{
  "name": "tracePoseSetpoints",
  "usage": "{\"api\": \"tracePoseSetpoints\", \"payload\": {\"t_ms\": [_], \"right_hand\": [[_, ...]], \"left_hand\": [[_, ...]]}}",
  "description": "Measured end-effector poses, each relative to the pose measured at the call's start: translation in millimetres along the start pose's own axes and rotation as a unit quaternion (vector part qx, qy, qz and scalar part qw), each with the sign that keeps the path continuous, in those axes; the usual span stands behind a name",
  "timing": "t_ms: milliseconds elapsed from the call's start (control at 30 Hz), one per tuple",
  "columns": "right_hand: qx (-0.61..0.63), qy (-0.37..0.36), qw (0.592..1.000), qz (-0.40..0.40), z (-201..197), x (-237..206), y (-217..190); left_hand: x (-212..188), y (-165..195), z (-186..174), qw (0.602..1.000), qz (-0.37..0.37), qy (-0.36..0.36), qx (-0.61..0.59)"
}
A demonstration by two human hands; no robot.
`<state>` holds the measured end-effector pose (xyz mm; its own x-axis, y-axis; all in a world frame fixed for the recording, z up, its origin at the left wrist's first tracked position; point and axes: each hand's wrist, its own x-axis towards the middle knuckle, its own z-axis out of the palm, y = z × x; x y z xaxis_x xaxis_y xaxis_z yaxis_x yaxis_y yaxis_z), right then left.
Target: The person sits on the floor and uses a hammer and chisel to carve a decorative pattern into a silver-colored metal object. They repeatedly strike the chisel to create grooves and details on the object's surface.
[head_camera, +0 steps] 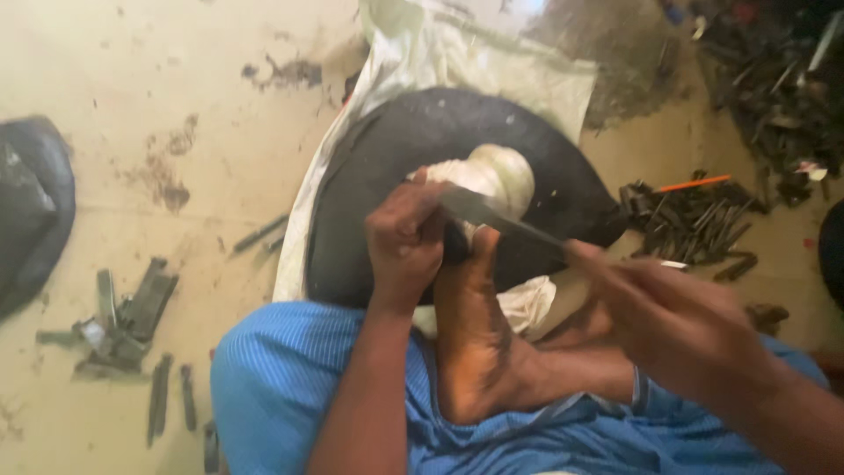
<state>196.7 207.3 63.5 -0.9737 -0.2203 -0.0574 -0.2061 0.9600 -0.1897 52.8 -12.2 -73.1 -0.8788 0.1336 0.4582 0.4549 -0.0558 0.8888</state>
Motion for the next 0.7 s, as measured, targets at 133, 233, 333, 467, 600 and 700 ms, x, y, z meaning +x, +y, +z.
{"api": "tracePoseSetpoints", "payload": {"t_ms": [133, 233, 333, 467, 600, 700], "right_hand": [[0.025, 0.128, 0.988, -0.089, -5, -3, 1], [0.013, 0.058, 0.996, -0.059, 1, -4, 1], [-0.026, 0.018, 0.999, -0.033, 2, 2, 3], [0.046, 0.156, 0.978, -0.131, -6, -1, -5], [0.019, 0.124, 0.982, -0.142, -2, 3, -3], [0.060, 0.085, 0.987, -0.121, 5, 1, 3]], "left_hand": [[1, 0, 0, 1.000, 0.018, 0.009, 0.022], [1, 0, 1, 1.000, 0.015, 0.000, 0.009], [2, 0, 0, 0.999, 0.010, -0.012, 0.038], [2, 3, -1, 1.000, 0.006, -0.010, 0.025], [5, 4, -1, 0.999, 0.019, -0.016, 0.042], [6, 6, -2, 0.998, 0.029, -0.022, 0.044]]}}
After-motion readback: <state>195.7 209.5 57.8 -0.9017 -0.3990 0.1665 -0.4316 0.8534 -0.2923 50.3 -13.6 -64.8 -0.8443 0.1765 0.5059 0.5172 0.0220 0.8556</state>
